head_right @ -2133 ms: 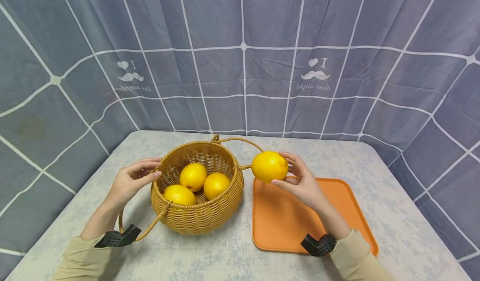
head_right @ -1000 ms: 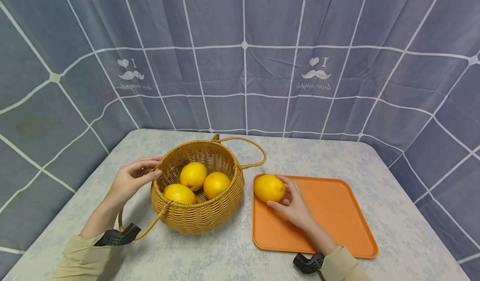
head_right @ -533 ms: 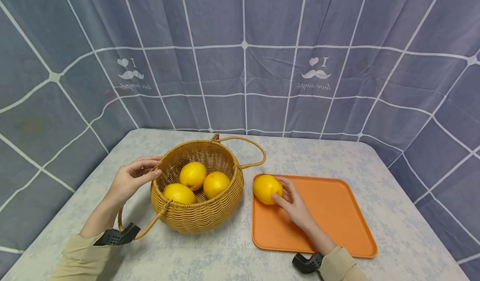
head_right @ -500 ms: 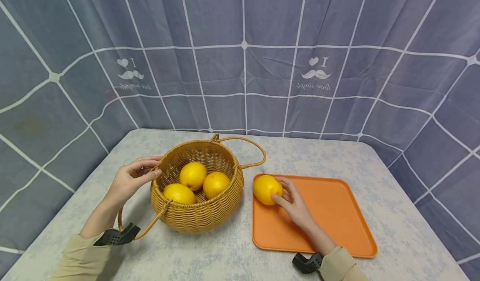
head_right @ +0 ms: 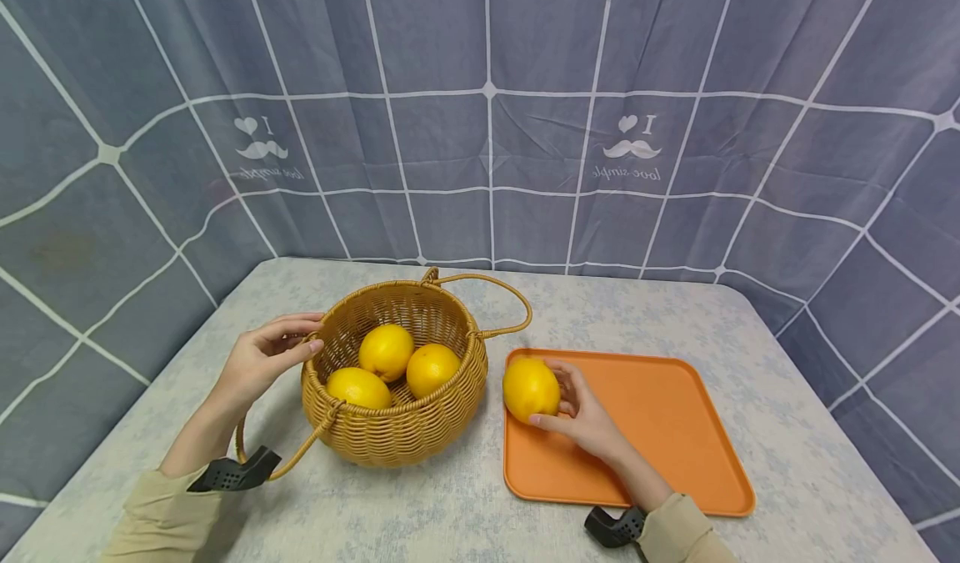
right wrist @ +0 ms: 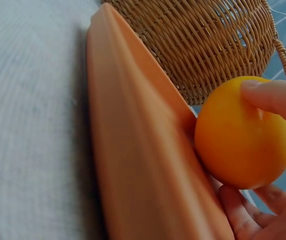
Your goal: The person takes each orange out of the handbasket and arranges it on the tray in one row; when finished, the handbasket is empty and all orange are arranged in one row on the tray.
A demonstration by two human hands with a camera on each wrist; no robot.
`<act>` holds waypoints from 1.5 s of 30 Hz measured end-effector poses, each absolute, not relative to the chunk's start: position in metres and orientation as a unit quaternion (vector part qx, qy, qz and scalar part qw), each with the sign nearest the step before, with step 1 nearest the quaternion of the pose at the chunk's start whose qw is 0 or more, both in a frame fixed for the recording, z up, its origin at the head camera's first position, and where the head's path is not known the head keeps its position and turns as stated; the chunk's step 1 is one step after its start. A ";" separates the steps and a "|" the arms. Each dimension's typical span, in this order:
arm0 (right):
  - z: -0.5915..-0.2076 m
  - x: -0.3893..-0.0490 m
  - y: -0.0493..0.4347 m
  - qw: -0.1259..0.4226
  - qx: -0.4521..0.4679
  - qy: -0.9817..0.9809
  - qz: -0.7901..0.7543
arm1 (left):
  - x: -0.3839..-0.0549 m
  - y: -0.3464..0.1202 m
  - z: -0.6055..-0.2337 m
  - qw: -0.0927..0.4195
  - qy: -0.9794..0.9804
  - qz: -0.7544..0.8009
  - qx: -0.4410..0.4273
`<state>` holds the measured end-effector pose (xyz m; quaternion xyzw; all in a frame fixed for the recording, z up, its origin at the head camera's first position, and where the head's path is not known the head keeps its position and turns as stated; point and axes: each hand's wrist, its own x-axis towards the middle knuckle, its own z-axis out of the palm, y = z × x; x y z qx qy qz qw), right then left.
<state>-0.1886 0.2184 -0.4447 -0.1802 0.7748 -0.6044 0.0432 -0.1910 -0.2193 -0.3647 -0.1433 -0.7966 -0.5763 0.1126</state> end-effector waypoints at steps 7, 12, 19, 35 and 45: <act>-0.446 -0.187 0.217 0.039 -0.184 0.777 -0.601 | -0.191 -0.219 -0.365 0.114 -0.793 -0.580 -0.148; -0.448 -0.187 0.216 0.029 -0.192 0.787 -0.585 | -0.189 -0.218 -0.363 0.115 -0.792 -0.580 -0.152; -0.450 -0.188 0.215 0.038 -0.195 0.792 -0.578 | -0.189 -0.218 -0.362 0.115 -0.792 -0.579 -0.152; -0.450 -0.189 0.216 0.031 -0.225 0.782 -0.581 | -0.190 -0.219 -0.364 0.118 -0.789 -0.583 -0.155; -0.448 -0.188 0.216 0.036 -0.215 0.782 -0.584 | -0.189 -0.218 -0.363 0.117 -0.789 -0.583 -0.155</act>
